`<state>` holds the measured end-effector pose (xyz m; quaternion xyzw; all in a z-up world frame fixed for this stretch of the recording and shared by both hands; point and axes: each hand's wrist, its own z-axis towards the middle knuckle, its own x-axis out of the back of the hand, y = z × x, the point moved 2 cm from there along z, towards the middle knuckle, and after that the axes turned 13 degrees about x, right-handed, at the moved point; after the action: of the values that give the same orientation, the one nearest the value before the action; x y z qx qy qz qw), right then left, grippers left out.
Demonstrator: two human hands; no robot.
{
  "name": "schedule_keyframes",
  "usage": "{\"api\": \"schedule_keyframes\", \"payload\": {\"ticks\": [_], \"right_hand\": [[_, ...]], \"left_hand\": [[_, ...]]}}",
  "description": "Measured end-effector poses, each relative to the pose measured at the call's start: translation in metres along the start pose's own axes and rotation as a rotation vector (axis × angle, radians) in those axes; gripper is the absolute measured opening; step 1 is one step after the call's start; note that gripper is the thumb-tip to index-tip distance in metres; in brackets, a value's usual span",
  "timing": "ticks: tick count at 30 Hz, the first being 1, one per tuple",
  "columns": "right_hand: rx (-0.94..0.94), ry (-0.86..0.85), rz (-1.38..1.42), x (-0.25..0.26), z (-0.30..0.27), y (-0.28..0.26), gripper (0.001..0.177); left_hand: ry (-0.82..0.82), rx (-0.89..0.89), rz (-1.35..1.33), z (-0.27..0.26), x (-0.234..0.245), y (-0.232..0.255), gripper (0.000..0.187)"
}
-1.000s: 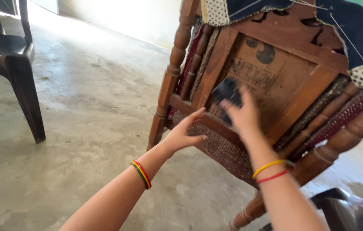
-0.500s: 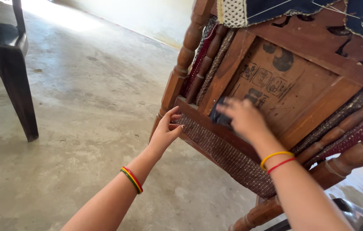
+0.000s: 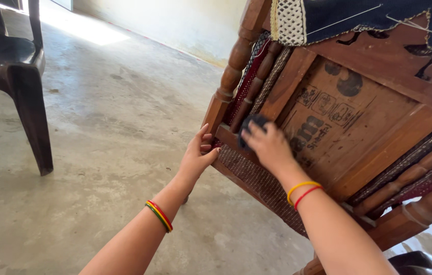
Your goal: The person sits on the floor and wipes a wooden chair with a dark cloth. They clean the front frame, legs, and seat area, then tilt the chair forward to wipe the underside and back of the seat.
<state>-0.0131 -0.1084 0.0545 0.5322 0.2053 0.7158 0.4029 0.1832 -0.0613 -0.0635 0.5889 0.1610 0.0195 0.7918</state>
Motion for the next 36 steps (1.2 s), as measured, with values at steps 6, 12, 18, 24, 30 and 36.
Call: {"api": "schedule_keyframes", "payload": {"ticks": [6, 12, 18, 24, 30, 36], "right_hand": [[-0.578, -0.089, 0.454, 0.048, 0.041, 0.068, 0.052], [-0.441, 0.240, -0.030, 0.068, 0.074, 0.112, 0.061], [0.129, 0.087, -0.117, -0.022, 0.007, -0.040, 0.030], [0.036, -0.018, -0.103, 0.024, 0.046, 0.039, 0.021], [-0.059, 0.315, -0.357, 0.041, 0.063, 0.066, 0.046], [0.069, 0.038, -0.013, -0.058, 0.007, -0.044, 0.032]], "left_hand": [[-0.052, 0.046, -0.143, -0.011, 0.019, 0.014, 0.075], [0.068, 0.083, -0.051, 0.003, 0.013, -0.014, 0.077], [0.075, -0.047, -0.160, 0.009, 0.011, -0.079, 0.079], [0.209, 0.065, 0.041, -0.022, 0.009, -0.135, 0.081], [0.194, 0.109, 0.016, -0.043, -0.012, -0.181, 0.083], [0.199, 0.038, 0.055, -0.051, 0.008, -0.210, 0.087]]}}
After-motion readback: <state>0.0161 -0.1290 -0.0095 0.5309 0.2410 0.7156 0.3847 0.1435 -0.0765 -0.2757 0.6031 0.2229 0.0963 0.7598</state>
